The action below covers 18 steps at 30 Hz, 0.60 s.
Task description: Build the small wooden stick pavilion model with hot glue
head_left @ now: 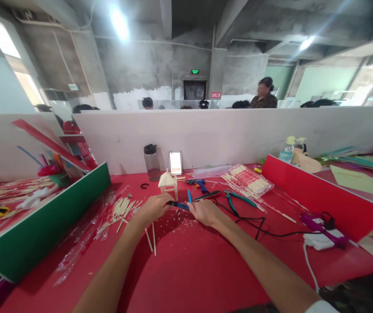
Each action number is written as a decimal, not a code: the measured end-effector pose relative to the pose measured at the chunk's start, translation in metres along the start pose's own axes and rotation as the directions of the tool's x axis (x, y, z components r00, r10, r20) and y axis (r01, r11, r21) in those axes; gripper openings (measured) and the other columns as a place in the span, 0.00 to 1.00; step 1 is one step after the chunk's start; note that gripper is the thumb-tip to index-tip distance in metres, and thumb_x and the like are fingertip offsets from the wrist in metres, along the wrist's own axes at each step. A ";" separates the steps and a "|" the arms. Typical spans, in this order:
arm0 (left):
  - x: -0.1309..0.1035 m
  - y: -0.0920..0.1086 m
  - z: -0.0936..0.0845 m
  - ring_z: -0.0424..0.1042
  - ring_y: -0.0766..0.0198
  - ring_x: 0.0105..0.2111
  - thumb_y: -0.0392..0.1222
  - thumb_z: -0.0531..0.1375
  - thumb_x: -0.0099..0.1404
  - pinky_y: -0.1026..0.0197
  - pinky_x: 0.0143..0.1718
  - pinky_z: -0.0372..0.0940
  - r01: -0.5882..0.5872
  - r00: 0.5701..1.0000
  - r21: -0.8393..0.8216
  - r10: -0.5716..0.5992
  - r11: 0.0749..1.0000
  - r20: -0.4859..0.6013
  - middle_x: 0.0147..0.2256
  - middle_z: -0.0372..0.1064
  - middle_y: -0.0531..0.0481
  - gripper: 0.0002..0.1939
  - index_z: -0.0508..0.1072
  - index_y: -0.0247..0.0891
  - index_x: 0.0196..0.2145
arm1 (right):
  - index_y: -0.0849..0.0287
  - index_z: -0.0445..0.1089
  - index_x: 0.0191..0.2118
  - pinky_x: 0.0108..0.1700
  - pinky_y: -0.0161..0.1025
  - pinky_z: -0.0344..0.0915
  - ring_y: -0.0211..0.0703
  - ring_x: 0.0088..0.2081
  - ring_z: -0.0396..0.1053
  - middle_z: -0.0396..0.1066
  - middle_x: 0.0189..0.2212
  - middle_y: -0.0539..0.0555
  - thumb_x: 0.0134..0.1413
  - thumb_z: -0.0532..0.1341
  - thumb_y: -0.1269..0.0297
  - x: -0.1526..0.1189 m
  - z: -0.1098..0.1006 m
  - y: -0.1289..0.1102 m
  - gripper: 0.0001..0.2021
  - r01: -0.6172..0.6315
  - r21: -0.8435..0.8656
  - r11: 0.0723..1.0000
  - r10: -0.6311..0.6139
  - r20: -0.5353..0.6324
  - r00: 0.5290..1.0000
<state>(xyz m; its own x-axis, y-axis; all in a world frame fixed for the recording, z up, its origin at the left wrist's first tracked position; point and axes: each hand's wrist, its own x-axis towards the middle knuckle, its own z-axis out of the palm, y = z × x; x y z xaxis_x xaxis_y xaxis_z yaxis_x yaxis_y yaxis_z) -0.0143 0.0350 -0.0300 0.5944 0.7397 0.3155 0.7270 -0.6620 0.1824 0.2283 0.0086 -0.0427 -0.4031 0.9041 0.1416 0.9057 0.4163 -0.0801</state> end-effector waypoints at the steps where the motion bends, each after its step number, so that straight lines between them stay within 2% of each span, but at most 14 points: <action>1: 0.001 0.000 -0.001 0.74 0.59 0.41 0.40 0.55 0.68 0.62 0.43 0.66 0.004 1.000 0.000 -0.004 1.000 -0.001 0.42 0.76 0.49 0.09 0.74 0.43 0.41 | 0.63 0.78 0.38 0.42 0.39 0.64 0.52 0.38 0.77 0.78 0.35 0.65 0.70 0.37 0.52 0.001 0.000 0.000 0.34 -0.008 -0.008 1.000 0.008 -0.005 1.000; 5: 0.002 0.001 -0.002 0.74 0.59 0.41 0.41 0.55 0.67 0.62 0.43 0.65 0.025 1.000 -0.011 -0.025 1.000 -0.009 0.41 0.76 0.49 0.09 0.75 0.43 0.41 | 0.63 0.78 0.36 0.40 0.39 0.64 0.52 0.37 0.77 0.78 0.34 0.65 0.70 0.37 0.54 0.001 -0.002 0.000 0.33 -0.004 -0.028 1.000 0.004 -0.026 1.000; 10: 0.001 0.000 0.001 0.74 0.59 0.41 0.39 0.56 0.66 0.62 0.42 0.64 0.035 0.999 -0.024 -0.035 0.999 0.018 0.41 0.76 0.50 0.09 0.75 0.44 0.42 | 0.63 0.78 0.35 0.39 0.40 0.64 0.54 0.36 0.77 0.78 0.33 0.66 0.70 0.35 0.50 -0.003 -0.005 -0.001 0.36 -0.003 -0.020 1.000 0.002 -0.034 0.999; 15: -0.001 0.000 0.001 0.74 0.57 0.41 0.46 0.56 0.67 0.61 0.42 0.64 0.035 0.995 -0.072 -0.028 0.997 0.091 0.43 0.76 0.48 0.11 0.75 0.44 0.44 | 0.64 0.78 0.37 0.42 0.42 0.64 0.56 0.38 0.76 0.77 0.35 0.69 0.69 0.36 0.48 -0.006 -0.003 -0.002 0.36 -0.008 -0.032 0.999 0.008 -0.007 1.000; 18: 0.000 0.001 0.000 0.74 0.57 0.40 0.44 0.52 0.69 0.61 0.41 0.63 0.046 0.989 -0.082 -0.034 0.996 0.145 0.41 0.77 0.47 0.13 0.76 0.43 0.42 | 0.65 0.78 0.38 0.43 0.42 0.64 0.56 0.39 0.76 0.77 0.35 0.69 0.69 0.38 0.48 -0.006 -0.001 -0.001 0.35 -0.006 -0.047 0.999 0.006 0.006 1.000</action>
<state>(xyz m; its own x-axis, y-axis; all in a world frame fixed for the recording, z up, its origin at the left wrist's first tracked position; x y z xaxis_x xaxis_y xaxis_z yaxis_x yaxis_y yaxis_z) -0.0141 0.0341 -0.0296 0.6129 0.7715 0.1707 0.7231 -0.6347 0.2726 0.2304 0.0027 -0.0430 -0.3983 0.9072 0.1356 0.9132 0.4061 -0.0346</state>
